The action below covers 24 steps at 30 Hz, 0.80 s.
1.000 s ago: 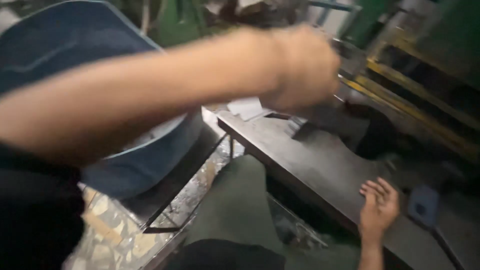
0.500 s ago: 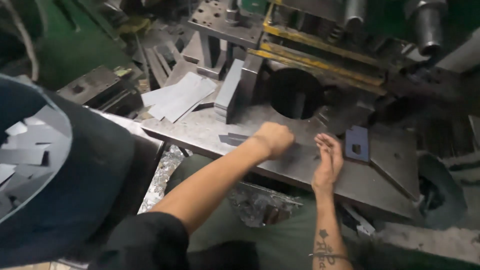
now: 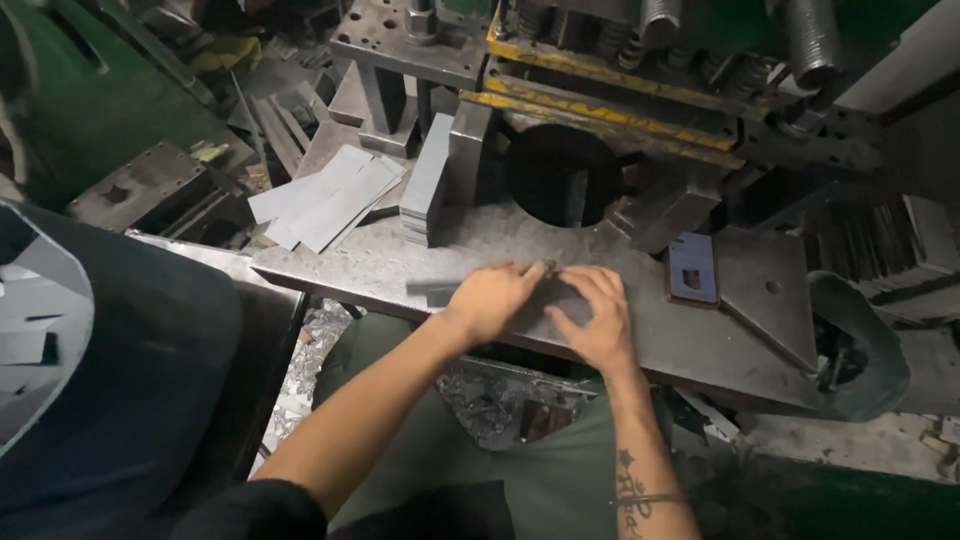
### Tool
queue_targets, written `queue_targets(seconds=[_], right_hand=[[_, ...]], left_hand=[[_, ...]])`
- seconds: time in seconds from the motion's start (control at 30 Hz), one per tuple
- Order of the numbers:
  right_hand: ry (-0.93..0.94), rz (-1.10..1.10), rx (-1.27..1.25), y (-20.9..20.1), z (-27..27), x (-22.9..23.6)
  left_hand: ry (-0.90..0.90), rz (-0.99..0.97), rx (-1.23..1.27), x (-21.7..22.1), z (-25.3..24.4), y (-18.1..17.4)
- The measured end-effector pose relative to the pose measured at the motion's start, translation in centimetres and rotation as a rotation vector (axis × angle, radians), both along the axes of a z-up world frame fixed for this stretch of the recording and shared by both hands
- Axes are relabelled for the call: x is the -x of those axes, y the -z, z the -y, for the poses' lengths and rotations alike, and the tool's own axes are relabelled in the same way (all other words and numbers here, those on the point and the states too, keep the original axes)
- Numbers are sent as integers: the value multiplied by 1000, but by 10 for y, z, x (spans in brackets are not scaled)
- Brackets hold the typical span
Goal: Manually shaping metal plates using an industrial stamping machine.
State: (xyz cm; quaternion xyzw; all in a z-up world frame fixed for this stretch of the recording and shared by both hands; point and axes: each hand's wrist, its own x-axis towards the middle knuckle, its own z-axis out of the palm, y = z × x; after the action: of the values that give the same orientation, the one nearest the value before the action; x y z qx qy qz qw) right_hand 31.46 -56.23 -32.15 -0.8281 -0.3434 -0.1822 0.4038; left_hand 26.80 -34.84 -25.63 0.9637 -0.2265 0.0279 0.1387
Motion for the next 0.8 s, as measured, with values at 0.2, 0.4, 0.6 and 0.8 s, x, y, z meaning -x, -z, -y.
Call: queue_targets(seconds=[0.2, 0.4, 0.6, 0.8], right_hand=[[68, 47, 39, 17, 2, -6], [98, -6, 38, -8, -5, 8], [101, -48, -6, -15, -10, 10], [103, -152, -27, -21, -13, 17]], left_hand=[[-50, 66, -77, 1, 4, 15], [-147, -28, -63, 5, -34, 25], [-424, 17, 354, 50, -72, 43], [-406, 194, 907, 49, -31, 44]])
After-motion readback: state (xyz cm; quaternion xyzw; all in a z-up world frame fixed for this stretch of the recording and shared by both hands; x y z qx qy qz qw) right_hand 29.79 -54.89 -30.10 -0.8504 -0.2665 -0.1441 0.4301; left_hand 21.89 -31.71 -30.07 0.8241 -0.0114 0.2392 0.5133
